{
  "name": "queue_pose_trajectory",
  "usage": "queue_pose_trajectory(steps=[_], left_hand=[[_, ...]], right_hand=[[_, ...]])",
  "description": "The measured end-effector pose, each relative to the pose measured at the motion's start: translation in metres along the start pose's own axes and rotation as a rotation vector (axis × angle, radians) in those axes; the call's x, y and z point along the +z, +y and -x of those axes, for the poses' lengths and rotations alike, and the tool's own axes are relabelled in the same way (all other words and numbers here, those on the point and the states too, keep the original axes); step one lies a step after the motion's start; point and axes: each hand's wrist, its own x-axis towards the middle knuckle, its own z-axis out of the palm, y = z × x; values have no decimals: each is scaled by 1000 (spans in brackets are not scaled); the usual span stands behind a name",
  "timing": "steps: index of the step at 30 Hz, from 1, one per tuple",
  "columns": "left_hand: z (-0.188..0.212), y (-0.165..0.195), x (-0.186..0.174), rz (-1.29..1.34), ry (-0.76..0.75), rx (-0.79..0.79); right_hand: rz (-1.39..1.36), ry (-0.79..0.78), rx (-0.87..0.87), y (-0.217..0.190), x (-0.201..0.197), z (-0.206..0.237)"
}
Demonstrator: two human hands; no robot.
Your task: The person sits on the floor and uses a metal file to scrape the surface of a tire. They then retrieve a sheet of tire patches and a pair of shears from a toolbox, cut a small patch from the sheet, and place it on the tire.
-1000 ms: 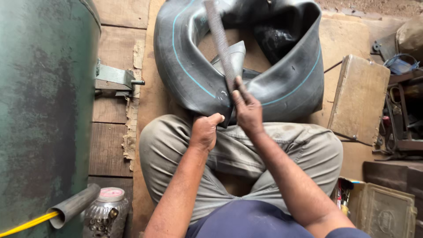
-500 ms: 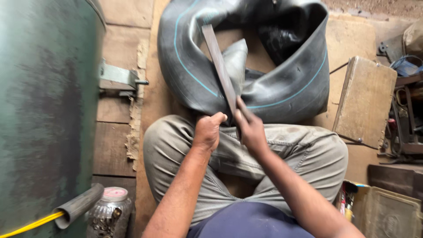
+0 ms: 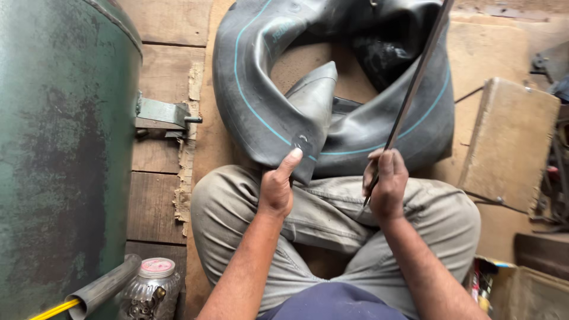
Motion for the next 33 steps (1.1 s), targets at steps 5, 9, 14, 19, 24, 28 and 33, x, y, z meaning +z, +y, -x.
queue_pose_trajectory(steps=[5,9,14,19,24,28,33], left_hand=[[-6,0,0,54,90,13],[-9,0,-1,161,74,82],[-6,5,-1,142,103,73],[-1,8,-1,185,96,30],[0,7,-1,177,90,44],[-1,6,-2,166,78,31],[-6,4,-3,111,39,51]], right_hand=[[466,-177,404,42,1,-8],[365,-174,505,47,-1,-19],[306,-123,650,35,-4,-23],[258,-134,638,35,0,-22],[336,-137,595,43,2,-21],[355,-176,464,53,0,-21],[472,-177,408,60,-3,-24]])
